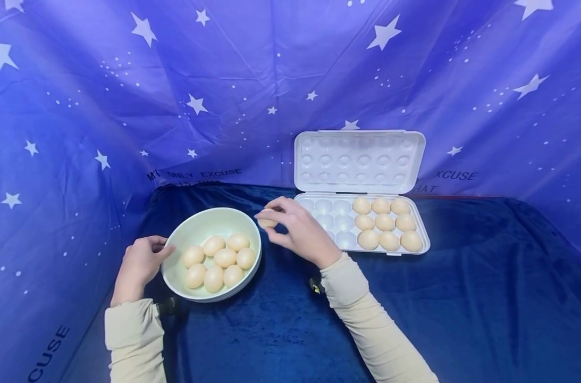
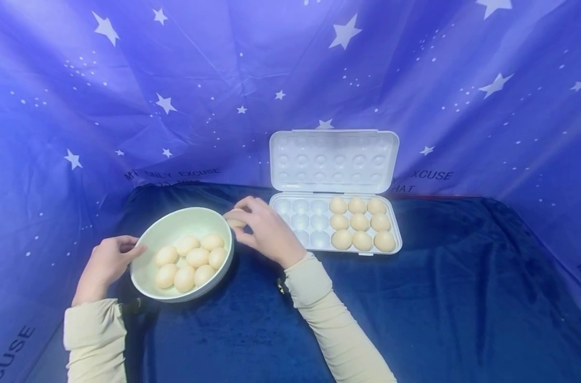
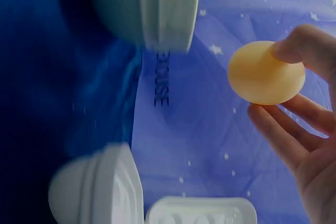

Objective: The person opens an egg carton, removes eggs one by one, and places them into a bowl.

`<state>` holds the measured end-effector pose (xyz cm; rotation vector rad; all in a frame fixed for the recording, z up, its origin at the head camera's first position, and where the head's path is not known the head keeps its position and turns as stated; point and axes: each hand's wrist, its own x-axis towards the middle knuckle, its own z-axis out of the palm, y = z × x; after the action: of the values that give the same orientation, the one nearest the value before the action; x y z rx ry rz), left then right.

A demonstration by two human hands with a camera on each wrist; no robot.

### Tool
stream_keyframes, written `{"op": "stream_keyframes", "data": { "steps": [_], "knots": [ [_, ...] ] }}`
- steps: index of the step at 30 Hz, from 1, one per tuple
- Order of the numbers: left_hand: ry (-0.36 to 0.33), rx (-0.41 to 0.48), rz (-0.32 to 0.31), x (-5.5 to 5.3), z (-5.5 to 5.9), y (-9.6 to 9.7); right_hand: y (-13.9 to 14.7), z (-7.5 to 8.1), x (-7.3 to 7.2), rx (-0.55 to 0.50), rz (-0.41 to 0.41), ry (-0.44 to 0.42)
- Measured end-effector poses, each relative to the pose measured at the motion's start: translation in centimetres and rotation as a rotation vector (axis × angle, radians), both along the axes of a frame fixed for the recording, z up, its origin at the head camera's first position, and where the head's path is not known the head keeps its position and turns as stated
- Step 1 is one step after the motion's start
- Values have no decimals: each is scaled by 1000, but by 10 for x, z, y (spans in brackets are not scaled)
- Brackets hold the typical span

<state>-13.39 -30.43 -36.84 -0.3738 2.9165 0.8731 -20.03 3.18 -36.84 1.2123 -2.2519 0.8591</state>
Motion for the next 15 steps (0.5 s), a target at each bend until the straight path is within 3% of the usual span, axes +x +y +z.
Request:
{"op": "stream_keyframes", "data": {
  "steps": [15],
  "knots": [
    [12, -8, -2, -1, -1, 2, -28, -9, 16, 232, 146, -128]
  ]
}}
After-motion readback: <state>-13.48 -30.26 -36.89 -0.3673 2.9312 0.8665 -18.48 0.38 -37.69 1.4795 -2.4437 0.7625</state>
